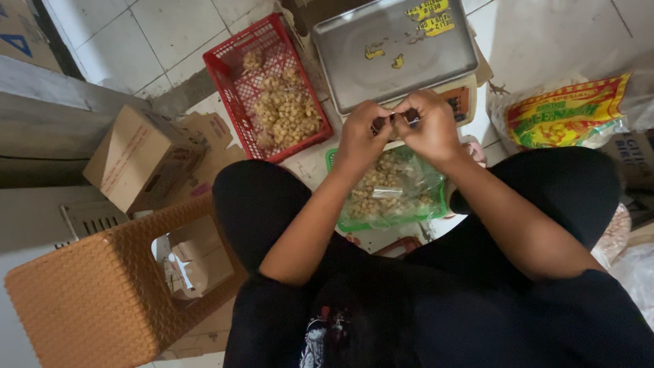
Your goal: The person fills plastic bags with peanuts by hand, places them on a digital scale to check their weight, and adjusts the quantity of peanuts to reach a target weight.
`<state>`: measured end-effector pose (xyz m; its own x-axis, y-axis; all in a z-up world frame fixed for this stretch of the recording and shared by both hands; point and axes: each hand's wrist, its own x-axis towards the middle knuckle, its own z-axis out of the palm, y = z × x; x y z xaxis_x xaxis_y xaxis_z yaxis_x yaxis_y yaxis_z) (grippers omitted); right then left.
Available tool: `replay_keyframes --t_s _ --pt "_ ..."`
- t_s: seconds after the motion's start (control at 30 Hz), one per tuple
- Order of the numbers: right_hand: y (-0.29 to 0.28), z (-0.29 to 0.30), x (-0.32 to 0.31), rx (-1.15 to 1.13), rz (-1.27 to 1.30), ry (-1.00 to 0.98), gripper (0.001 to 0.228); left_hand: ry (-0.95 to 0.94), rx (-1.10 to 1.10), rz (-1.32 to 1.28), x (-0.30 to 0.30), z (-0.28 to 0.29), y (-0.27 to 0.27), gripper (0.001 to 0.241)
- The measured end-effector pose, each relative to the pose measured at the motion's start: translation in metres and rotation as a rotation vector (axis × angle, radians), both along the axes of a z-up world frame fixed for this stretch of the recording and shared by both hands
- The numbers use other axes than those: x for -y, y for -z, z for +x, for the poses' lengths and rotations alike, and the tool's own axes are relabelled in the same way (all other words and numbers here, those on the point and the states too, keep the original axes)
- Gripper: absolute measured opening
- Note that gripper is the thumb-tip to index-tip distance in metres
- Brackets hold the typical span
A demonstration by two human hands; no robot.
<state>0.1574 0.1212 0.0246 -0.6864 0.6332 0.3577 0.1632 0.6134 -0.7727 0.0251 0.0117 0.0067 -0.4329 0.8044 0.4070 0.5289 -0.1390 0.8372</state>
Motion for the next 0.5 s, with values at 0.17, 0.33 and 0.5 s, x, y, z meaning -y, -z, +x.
replay_keyframes --t_s 0.17,0.33,0.5 --pt "0.001 -0.001 0.002 -0.018 0.278 0.009 0.014 0.006 0.007 0.031 -0.001 0.003 -0.002 0.016" --pt "0.002 0.005 -0.009 -0.132 0.095 -0.041 0.012 0.123 0.274 0.015 -0.001 -0.006 0.005 0.019" --pt "0.004 0.009 -0.013 -0.165 -0.058 -0.167 0.013 0.272 0.547 -0.018 -0.002 -0.022 0.021 0.013"
